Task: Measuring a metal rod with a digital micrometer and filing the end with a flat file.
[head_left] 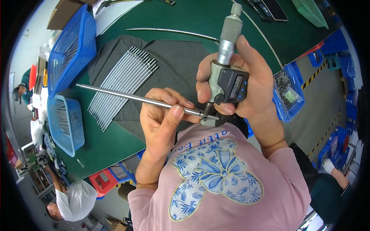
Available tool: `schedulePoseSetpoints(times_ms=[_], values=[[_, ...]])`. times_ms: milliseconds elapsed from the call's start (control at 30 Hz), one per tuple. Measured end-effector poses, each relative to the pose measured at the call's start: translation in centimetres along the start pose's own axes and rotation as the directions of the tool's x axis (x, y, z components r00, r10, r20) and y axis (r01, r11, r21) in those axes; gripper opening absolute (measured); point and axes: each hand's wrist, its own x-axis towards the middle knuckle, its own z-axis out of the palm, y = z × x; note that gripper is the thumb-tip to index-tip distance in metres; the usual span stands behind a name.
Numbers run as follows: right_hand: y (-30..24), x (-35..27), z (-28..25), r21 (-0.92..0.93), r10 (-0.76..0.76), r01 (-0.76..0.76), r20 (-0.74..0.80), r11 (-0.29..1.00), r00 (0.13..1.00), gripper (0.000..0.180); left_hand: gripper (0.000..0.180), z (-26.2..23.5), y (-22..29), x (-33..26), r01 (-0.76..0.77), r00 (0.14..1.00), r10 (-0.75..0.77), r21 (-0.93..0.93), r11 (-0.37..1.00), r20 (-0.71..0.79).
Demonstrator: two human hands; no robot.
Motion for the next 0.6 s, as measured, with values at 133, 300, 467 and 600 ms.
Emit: schedulePoseSetpoints(times_ms=[133,300,467,600], values=[[0.13,0.09,0.11,0.047,0.027,-0.028,0.016,0.999,1.000,0.078,0.017,-0.15,0.18,-0.22,-0.008,1.000,0.008,0.042,0.999,-0.010],[0.29,0.27,0.42,-0.037,0.012,-0.012,-0.005,0.999,1.000,0.077,0.018,-0.23,0.27,-0.44,-0.006,0.999,0.008,0.053,0.999,-0.034],[0.08,-0.07,0.63,0.040,0.042,-0.040,-0.039,0.998,0.998,0.074,0.017,-0.39,0.32,-0.37,0.001,1.000,-0.001,0.031,1.000,-0.010],[0.00,-0.15,0.41,0.059,0.030,-0.028,-0.025,0.998,0.999,0.072,0.017,-0.13,0.23,-0.26,-0.012,1.000,0.012,0.013,1.000,-0.010]])
